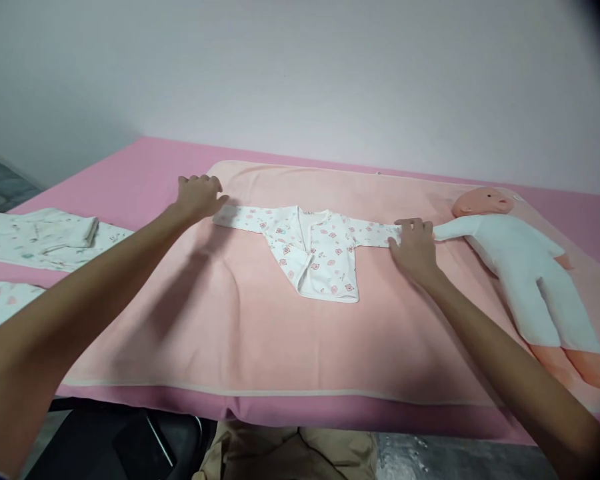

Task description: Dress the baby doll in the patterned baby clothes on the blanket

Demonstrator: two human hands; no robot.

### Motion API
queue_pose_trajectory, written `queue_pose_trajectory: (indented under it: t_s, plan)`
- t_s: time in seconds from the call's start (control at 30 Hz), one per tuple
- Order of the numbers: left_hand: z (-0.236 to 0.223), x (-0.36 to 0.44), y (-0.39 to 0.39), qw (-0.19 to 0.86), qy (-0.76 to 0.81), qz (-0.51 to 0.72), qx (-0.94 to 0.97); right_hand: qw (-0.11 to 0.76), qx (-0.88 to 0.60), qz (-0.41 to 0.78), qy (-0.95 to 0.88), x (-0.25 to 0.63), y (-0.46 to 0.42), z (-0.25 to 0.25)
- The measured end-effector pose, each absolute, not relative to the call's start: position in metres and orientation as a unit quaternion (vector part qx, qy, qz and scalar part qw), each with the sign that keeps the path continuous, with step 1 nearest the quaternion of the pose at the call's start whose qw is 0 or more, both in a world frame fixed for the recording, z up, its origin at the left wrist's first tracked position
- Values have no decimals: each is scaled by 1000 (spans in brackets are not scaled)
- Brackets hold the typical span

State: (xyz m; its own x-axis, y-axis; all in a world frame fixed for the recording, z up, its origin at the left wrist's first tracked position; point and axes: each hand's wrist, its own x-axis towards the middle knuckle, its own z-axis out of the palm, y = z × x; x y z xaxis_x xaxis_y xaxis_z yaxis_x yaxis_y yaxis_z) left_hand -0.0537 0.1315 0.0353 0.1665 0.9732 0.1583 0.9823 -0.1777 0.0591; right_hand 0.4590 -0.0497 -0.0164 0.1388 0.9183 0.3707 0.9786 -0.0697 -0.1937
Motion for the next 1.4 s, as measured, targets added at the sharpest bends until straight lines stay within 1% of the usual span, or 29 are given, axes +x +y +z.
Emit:
queue_pose_trajectory:
  t_s: [0.07,0.13,0.2,0.33,0.4,0.5,0.67,0.73,0.8,0.83,0.9,1.0,1.07,1.13,1.3,1.4]
  plan:
    - [30,-19,116,7,-611,-112,-784,229,-680,-50,-694,415,-67,-19]
    - [23,24,101,-60,-581,-113,-804,259,-628,33,-733,367,-81,-21]
    - [16,65,89,-126,-557,-96,-815,263,-585,89,-762,325,-88,-26]
    - [7,117,82,-164,-537,-56,-826,276,-571,119,-764,276,-79,-35]
    - [5,123,85,-193,-537,-48,-819,308,-565,133,-754,265,-76,-33]
    - [2,116,94,-241,-532,-81,-808,350,-511,139,-773,250,-82,-23]
    - [1,99,103,-365,-484,-85,-791,301,-367,193,-859,230,-100,-16]
    - [2,97,101,-393,-474,-94,-782,307,-361,195,-859,232,-102,-21]
    - [3,99,97,-385,-479,-97,-782,324,-430,149,-829,238,-99,-26]
    - [4,101,94,-370,-487,-95,-785,318,-481,120,-808,243,-97,-27]
    - [3,105,91,-336,-496,-91,-795,260,-579,88,-768,251,-94,-26]
    - [1,110,88,-307,-509,-102,-797,134,-647,135,-738,254,-93,-18]
    - [0,112,86,-296,-521,-121,-792,99,-645,192,-733,250,-95,-12]
    - [1,112,84,-286,-525,-136,-790,106,-640,242,-722,246,-98,-8]
    - [5,111,83,-279,-517,-138,-798,176,-633,352,-666,253,-104,-1]
    - [7,107,90,-294,-506,-124,-801,212,-615,410,-640,260,-105,4]
